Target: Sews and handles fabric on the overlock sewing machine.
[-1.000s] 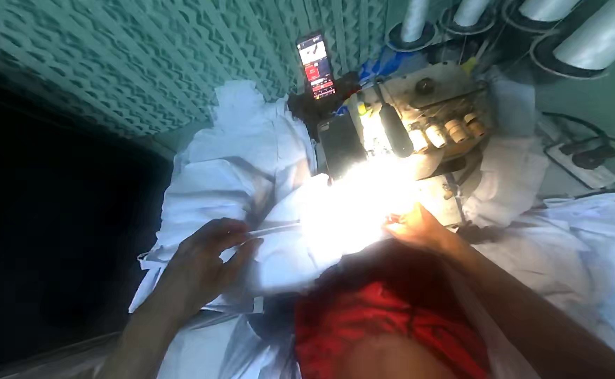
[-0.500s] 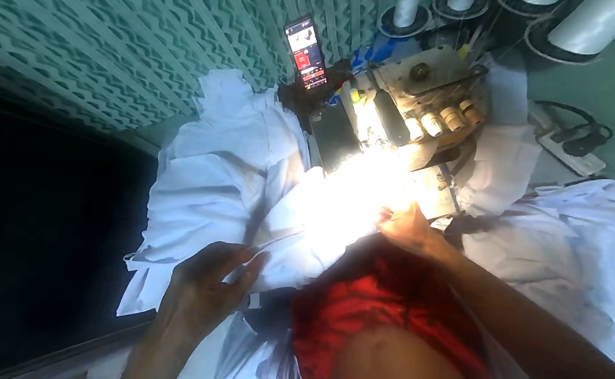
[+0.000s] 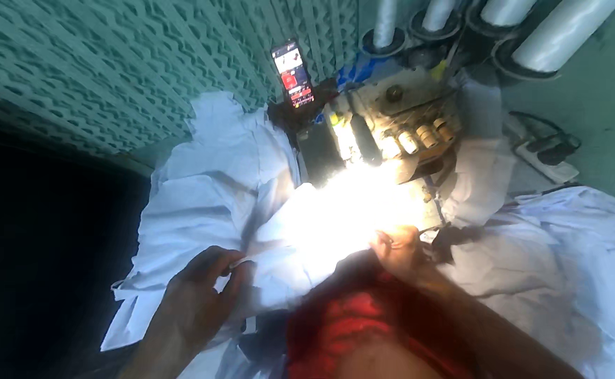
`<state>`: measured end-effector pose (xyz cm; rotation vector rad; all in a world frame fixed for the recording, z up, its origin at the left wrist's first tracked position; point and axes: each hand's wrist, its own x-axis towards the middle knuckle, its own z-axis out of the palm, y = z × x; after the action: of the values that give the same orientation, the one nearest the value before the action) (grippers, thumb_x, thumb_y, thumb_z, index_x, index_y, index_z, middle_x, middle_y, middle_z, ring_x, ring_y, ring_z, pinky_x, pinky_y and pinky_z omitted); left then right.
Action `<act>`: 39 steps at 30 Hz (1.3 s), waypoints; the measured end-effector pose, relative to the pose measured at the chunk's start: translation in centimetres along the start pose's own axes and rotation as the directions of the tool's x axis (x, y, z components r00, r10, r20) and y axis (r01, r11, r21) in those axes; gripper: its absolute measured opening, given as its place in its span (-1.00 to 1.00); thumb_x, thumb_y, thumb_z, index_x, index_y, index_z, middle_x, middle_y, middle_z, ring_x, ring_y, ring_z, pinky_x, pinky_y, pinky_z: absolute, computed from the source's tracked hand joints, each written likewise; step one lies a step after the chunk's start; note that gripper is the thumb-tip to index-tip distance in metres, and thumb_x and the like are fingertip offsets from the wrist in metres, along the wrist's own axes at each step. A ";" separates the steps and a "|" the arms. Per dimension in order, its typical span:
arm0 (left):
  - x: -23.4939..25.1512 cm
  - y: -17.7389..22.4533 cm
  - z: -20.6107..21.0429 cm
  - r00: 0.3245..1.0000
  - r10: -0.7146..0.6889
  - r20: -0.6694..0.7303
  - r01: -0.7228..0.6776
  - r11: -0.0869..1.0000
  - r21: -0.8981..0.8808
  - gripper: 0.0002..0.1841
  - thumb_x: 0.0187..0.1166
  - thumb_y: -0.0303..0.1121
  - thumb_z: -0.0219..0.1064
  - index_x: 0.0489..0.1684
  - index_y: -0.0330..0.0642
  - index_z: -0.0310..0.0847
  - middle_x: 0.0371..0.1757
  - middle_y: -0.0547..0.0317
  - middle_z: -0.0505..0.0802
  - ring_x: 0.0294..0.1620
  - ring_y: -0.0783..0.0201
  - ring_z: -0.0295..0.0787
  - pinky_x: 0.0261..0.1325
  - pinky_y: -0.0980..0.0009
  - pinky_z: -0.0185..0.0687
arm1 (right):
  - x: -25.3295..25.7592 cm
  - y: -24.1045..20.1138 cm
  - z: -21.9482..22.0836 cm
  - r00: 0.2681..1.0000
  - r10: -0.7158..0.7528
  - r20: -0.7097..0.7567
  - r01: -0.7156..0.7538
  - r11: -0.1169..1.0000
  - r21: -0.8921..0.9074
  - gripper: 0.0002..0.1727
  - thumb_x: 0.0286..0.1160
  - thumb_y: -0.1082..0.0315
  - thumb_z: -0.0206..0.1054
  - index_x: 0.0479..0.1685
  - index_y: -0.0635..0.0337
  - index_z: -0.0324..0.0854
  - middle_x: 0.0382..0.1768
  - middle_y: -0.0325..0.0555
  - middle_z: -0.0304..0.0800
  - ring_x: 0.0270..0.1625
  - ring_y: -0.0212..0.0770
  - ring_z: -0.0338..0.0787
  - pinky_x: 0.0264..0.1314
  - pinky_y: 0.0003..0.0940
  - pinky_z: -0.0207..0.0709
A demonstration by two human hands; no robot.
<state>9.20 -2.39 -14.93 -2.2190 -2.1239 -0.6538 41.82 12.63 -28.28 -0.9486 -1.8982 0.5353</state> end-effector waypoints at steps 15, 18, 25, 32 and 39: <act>18.9 7.5 7.6 0.896 -0.242 -0.371 0.029 0.869 -0.494 -0.89 0.54 -0.30 0.49 -0.13 -0.06 0.88 -0.29 0.32 0.89 -0.45 0.50 0.71 -0.36 0.45 0.66 | -2.4 -4.8 1.2 0.920 0.358 0.161 -0.391 0.811 0.436 -0.85 0.51 0.30 0.39 -0.34 0.15 0.77 -0.62 -0.38 0.68 -0.61 -0.59 0.55 -0.55 -0.63 0.48; 20.1 7.1 8.5 0.922 -0.014 -0.387 -0.053 0.986 -0.161 -0.83 0.58 -0.27 0.42 -0.09 -0.06 0.90 -0.12 0.17 0.95 -0.13 0.27 0.90 -0.03 0.14 0.81 | -2.0 -4.3 0.6 0.903 0.403 0.149 -0.425 0.795 0.432 -0.85 0.50 0.28 0.41 -0.35 0.12 0.78 -0.65 -0.40 0.65 -0.65 -0.57 0.53 -0.58 -0.61 0.45; 20.7 7.3 9.5 0.889 0.158 -0.430 -0.159 0.987 0.032 -0.84 0.60 -0.33 0.39 -0.09 -0.07 0.90 -0.21 0.11 0.94 -0.25 0.16 0.91 -0.26 0.13 0.78 | -1.6 -3.5 0.2 0.902 0.421 0.100 -0.422 0.807 0.413 -0.84 0.47 0.25 0.43 -0.40 0.10 0.75 -0.68 -0.42 0.60 -0.68 -0.57 0.49 -0.61 -0.62 0.40; 18.4 7.7 10.1 0.783 0.167 -0.599 -0.229 0.973 -0.027 -0.82 0.51 -0.31 0.43 -0.10 -0.07 0.93 -0.41 0.18 0.86 -0.45 0.30 0.77 -0.40 0.34 0.65 | -1.6 -3.4 -0.2 0.915 0.402 0.043 -0.381 0.822 0.424 -0.85 0.48 0.27 0.41 -0.18 0.15 0.77 -0.61 -0.40 0.68 -0.67 -0.53 0.54 -0.63 -0.58 0.48; 12.4 8.9 6.7 0.910 0.014 -0.414 -0.266 0.786 -0.558 -0.85 0.53 -0.34 0.46 -0.12 -0.21 0.83 -0.23 0.27 0.87 -0.32 0.56 0.75 -0.32 0.64 0.70 | 3.7 -6.5 -0.8 0.941 0.302 0.151 -0.334 0.766 0.549 -0.63 0.49 0.20 0.47 0.14 0.25 0.68 -0.54 -0.36 0.71 -0.64 -0.47 0.64 -0.60 -0.52 0.61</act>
<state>19.62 10.57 -14.89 -2.1883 -1.6661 -1.8069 38.86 11.60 -21.40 -0.8515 -1.4751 1.2671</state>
